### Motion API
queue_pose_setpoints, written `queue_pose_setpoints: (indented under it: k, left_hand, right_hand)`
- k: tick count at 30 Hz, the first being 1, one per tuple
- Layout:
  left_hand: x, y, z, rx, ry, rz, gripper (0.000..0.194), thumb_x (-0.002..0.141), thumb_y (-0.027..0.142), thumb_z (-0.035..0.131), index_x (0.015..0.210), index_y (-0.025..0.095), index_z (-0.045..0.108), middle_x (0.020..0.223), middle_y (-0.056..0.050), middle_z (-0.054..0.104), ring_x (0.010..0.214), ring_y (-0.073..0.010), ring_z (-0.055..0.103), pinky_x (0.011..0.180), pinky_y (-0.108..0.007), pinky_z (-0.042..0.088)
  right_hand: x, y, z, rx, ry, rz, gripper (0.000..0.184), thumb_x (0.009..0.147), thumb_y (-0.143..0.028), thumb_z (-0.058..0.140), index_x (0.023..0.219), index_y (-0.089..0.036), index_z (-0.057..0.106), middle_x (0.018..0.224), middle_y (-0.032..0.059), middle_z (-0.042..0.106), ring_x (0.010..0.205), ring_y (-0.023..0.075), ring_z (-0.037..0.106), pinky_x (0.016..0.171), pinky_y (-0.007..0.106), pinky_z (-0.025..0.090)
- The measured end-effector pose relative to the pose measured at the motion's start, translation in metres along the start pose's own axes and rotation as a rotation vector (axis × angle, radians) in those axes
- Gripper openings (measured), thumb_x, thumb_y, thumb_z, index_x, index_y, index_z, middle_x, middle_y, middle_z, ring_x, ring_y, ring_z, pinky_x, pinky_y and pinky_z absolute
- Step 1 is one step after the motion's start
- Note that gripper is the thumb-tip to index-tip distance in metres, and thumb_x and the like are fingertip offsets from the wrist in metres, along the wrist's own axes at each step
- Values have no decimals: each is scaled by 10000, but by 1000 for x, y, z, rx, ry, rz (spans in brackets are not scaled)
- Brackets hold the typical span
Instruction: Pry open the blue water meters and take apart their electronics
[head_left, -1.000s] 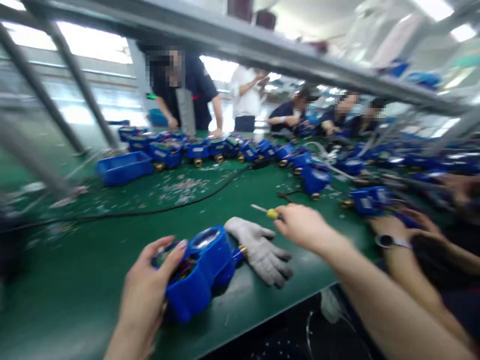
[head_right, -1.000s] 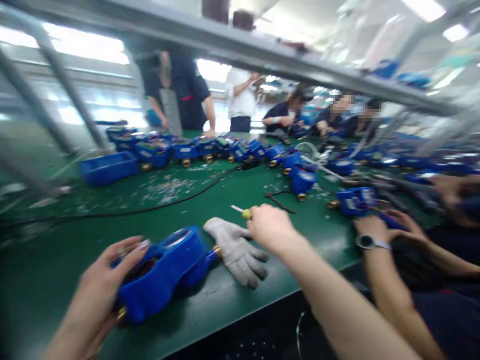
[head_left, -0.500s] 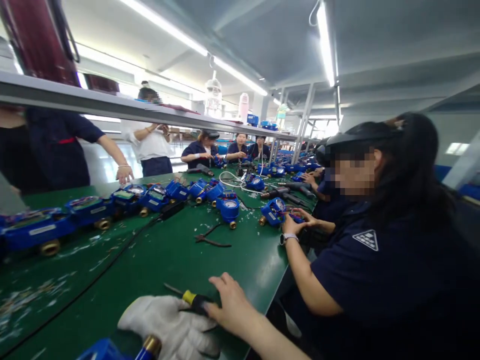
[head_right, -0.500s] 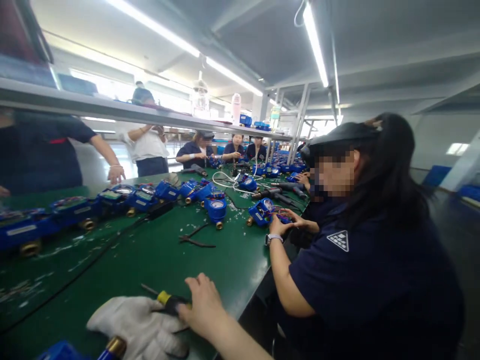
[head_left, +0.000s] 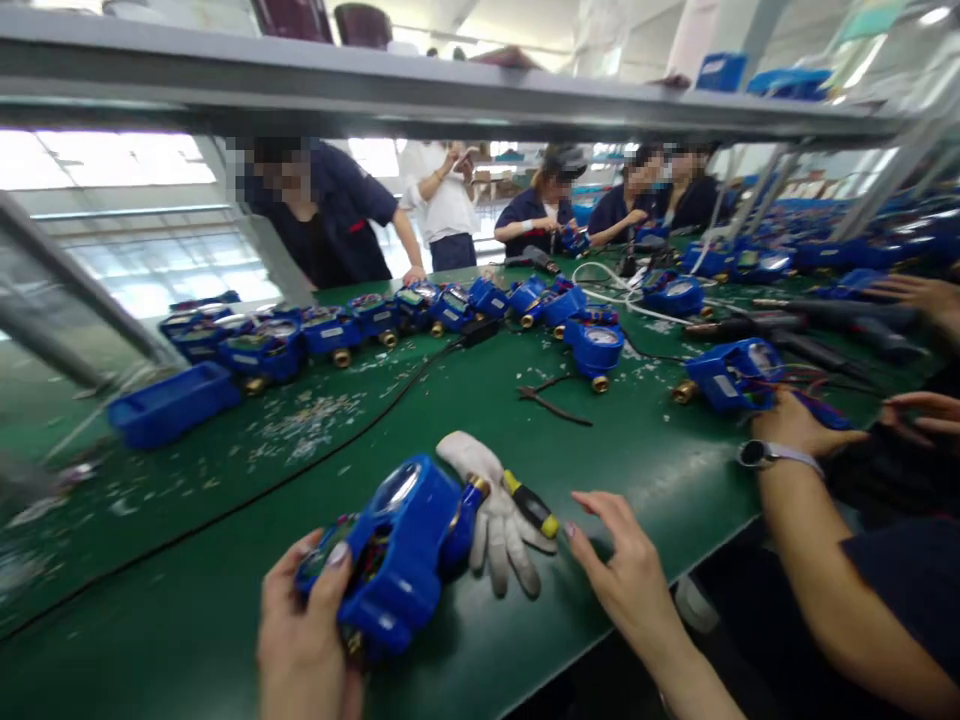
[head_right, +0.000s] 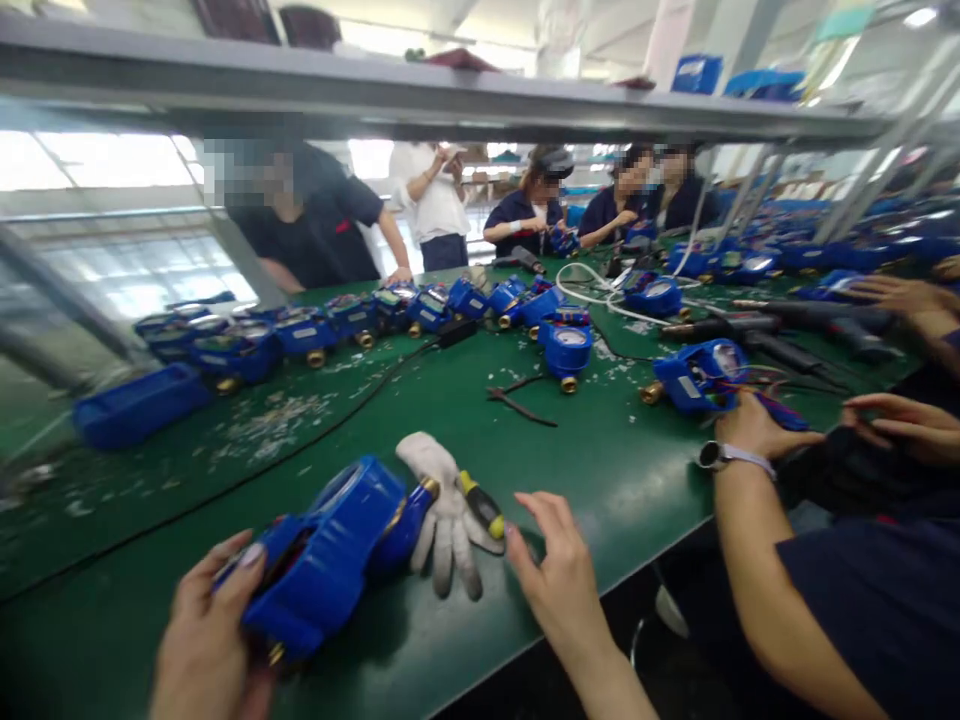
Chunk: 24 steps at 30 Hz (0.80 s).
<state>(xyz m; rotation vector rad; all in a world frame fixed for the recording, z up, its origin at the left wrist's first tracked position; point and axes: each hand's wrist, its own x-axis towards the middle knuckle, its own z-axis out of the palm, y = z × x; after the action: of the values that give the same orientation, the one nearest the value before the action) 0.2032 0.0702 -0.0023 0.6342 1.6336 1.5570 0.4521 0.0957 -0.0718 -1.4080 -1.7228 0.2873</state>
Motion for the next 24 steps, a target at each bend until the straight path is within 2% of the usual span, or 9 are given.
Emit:
queue_pose_setpoints:
  k: [2,6,8,11,14,18,21,24]
  left_hand:
    - [-9,-1,1,-114,64,-71,439,757,479,630,1129,336,446,1080,33,562,815,-123,592,643,-222,512]
    - [-9,-2,26,-223,28,-60,403,765,452,643,1093,300,466,1049,27,569,838,-105,566,704,-191,493]
    - [-9,-2,34,-227,15,-36,412,753,443,658,1087,290,472,1037,21,579,836,-107,566,720,-197,491]
    - [-9,-2,38,-231,41,-17,435,718,449,682,1070,274,495,986,10,596,787,-121,576,669,-213,496]
    - [-8,-1,39,-235,80,20,388,697,432,703,995,244,539,899,24,596,714,-97,564,610,-180,468]
    - [-2,0,44,-260,66,50,381,685,426,721,953,218,548,879,28,603,744,-90,570,651,-172,463]
    - [2,-1,48,-253,50,56,415,674,439,729,970,216,544,894,25,610,779,-99,580,665,-181,461]
    - [3,-2,51,-251,43,58,405,686,451,719,965,216,543,914,30,611,812,-94,577,709,-185,454]
  right_hand:
    - [-3,-5,11,-46,-30,-114,272,906,-304,480,1156,-205,522,1130,107,497,1048,248,498,880,441,447]
    - [-4,-16,37,-203,-172,-256,456,795,-302,613,1223,-177,518,1307,162,393,1199,328,396,933,532,419]
    - [1,-12,47,-332,-202,-246,403,775,-265,623,1158,-151,576,1347,178,357,1249,362,336,963,556,389]
    - [16,9,53,-441,-120,-158,242,814,-181,544,1020,-102,644,1308,209,383,1205,363,390,940,502,431]
    - [32,36,49,-431,-37,-98,245,823,-163,511,999,-89,665,1285,227,386,1161,362,437,910,477,459]
    - [44,60,37,-294,-60,-64,235,778,-237,556,950,-146,687,1243,190,433,1133,337,477,901,475,462]
    - [46,63,25,-190,-42,-9,353,768,-334,537,1045,-152,657,1164,171,510,1037,302,547,870,444,478]
    - [45,57,11,-188,28,114,481,781,-388,471,1170,-125,570,1000,142,606,881,281,606,781,404,498]
